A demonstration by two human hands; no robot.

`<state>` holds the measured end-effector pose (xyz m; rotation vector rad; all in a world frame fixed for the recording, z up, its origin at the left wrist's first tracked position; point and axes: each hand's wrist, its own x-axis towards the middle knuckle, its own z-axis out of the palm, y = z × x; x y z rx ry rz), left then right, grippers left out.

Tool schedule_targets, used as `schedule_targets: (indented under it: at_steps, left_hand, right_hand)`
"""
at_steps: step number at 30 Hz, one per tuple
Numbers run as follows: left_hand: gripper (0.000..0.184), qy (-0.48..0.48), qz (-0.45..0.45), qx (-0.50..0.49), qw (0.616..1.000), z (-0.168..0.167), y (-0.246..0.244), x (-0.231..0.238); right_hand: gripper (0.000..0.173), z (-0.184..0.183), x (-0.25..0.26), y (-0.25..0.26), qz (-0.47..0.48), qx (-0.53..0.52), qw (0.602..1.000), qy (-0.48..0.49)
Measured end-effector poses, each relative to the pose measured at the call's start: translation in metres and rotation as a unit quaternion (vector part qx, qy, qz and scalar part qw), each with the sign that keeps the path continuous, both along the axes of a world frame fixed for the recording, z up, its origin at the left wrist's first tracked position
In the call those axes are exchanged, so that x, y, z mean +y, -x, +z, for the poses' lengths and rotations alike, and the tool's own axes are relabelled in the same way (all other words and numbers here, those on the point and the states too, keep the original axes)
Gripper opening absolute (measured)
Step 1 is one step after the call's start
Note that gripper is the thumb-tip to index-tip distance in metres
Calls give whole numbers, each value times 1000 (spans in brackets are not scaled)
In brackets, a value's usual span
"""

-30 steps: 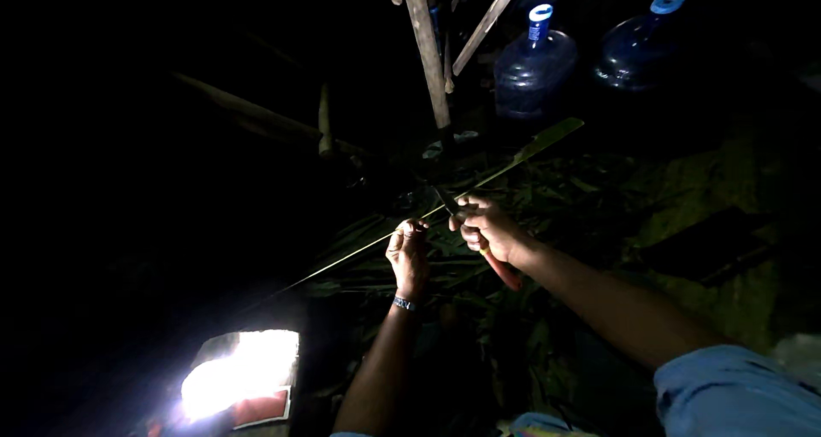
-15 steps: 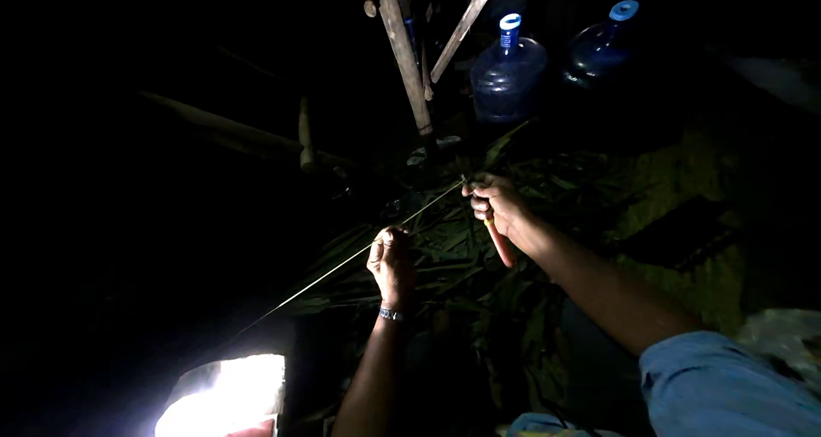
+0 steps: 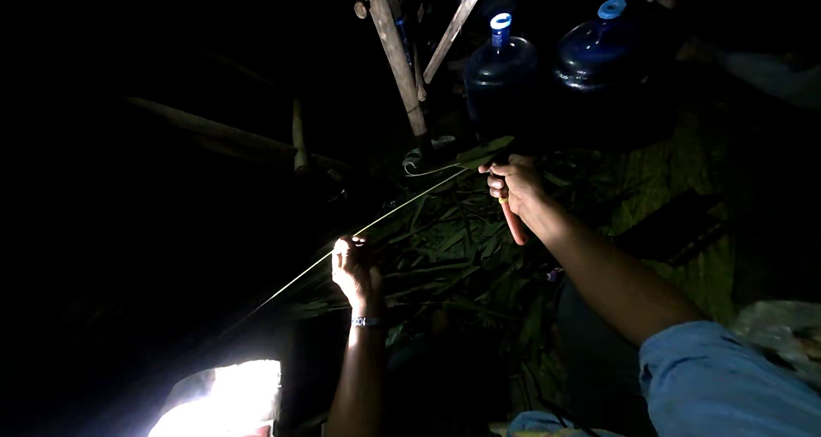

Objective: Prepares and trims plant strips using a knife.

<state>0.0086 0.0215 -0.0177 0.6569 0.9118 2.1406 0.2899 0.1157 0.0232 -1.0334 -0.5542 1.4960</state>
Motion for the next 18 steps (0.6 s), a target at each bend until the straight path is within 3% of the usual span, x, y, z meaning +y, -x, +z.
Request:
schedule_targets:
  at_steps: [3, 7, 11, 15, 18]
  left_hand:
    - [29, 50, -3, 3, 999, -7, -9, 2]
    - [28, 46, -88, 83, 992, -17, -36, 1]
    - [27, 60, -89, 66, 992, -19, -47, 3]
    - [27, 89, -50, 7, 995, -16, -43, 7]
    - [27, 91, 14, -30, 995, -16, -11, 9]
  right_hand:
    - [13, -8, -8, 11, 33, -8, 999, -10]
    - [14, -14, -32, 39, 111, -37, 993, -20]
    - [15, -16, -37, 48, 158, -33, 987, 2]
    - [14, -17, -20, 43, 118, -63, 991, 20]
    - [17, -26, 9, 12, 50, -95, 994, 18]
